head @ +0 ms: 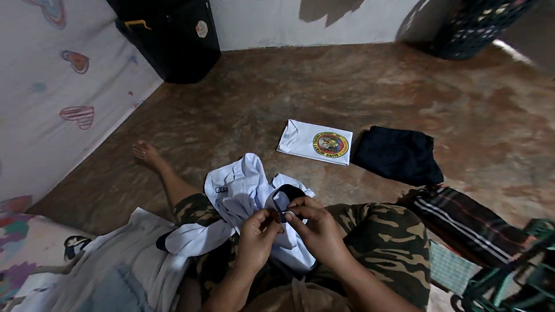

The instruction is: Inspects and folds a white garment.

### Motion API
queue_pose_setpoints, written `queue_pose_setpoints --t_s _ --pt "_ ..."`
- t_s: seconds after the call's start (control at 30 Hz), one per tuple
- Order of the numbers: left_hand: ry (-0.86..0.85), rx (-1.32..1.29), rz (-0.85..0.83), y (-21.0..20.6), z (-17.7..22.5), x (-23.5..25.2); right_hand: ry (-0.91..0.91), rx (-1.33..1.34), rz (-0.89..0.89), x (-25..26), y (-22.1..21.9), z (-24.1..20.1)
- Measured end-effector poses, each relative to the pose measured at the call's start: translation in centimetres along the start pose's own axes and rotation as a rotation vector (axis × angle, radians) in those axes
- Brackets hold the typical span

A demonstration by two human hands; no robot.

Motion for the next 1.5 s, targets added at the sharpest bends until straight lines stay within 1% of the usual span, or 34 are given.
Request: queue_pose_setpoints --t_s 0.1,0.17,0.2,0.27,0.37,0.43,0.5,0.73,0.9,1.0,1.07,1.13,1.2,1.27,1.3,1.4,1.5 --pt "-0.236 0.264 0.015 0.0 0.9 0.0 0.031 -0.083 -0.032 -0.2 0.2 -0.6" --pt "-0.373 0.432 0.036 -0.3 1.3 -0.2 0.075 -0.148 -0.004 -0.3 0.2 -1.0" --pt "-0.42 0.484 0.049 -0.5 1.6 -0.4 0.109 -0.172 0.018 -0.3 0.2 -1.2" --pt "-0.456 0.527 0.059 -0.7 2.0 -0.5 0.173 -0.187 0.057 -0.3 0.2 -1.4" --pt "-0.391 0.447 0.046 -0.7 1.8 -0.6 0.182 -0.13 0.045 -0.2 0.3 -1.4" --pt "-0.325 0.36 0.032 -0.5 1.6 -0.6 0.139 -0.072 0.018 -0.2 0.4 -1.3" --pt "-0.296 0.315 0.021 -0.4 1.4 -0.6 0.087 -0.037 -0.004 -0.2 0.3 -1.2" --pt "-0.294 0.293 0.02 -0.5 1.0 -0.5 -0.002 -0.081 -0.015 -0.2 0.2 -1.2" --pt "-0.262 0.249 -0.041 -0.6 0.5 -0.3 -0.036 -0.095 -0.006 0.2 0.2 -0.9" --pt "-0.138 0.091 -0.078 -0.6 0.2 -0.1 -0.015 -0.09 -0.013 0.4 0.0 -0.7" --pt "-0.019 -0.067 -0.098 -0.5 -0.5 -0.1 -0.014 -0.095 -0.06 0.5 0.0 -0.5" --pt "0.065 -0.148 -0.133 -0.4 -1.0 -0.2 -0.006 -0.087 -0.11 0.5 0.1 -0.2" --pt "0.093 -0.097 -0.178 -0.2 -1.2 -0.2 0.019 -0.074 -0.164 0.3 0.3 0.1" --pt "0.087 0.043 -0.201 0.5 -1.4 -0.1 0.049 -0.09 -0.19 0.1 1.0 -0.1" --pt "0.078 0.129 -0.201 1.3 -1.5 0.0 0.065 -0.115 -0.176 0.1 1.7 -0.3" --pt "0.05 0.417 -0.108 5.2 -1.9 0.5 0.075 -0.229 -0.073 0.1 5.3 -0.7" --pt "0.132 0.72 -0.042 10.1 -2.2 1.1 0.05 -0.317 0.072 0.0 10.3 -0.7"
Point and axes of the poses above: each hand's wrist, its own x-axis towards the middle knuckle, its own y-axis out of the back of the hand, z = x × y, the point moved 5 cm from there along x, towards the middle knuckle, and after that the axes turned 7 degrees about -y, right-handed, at the moved point
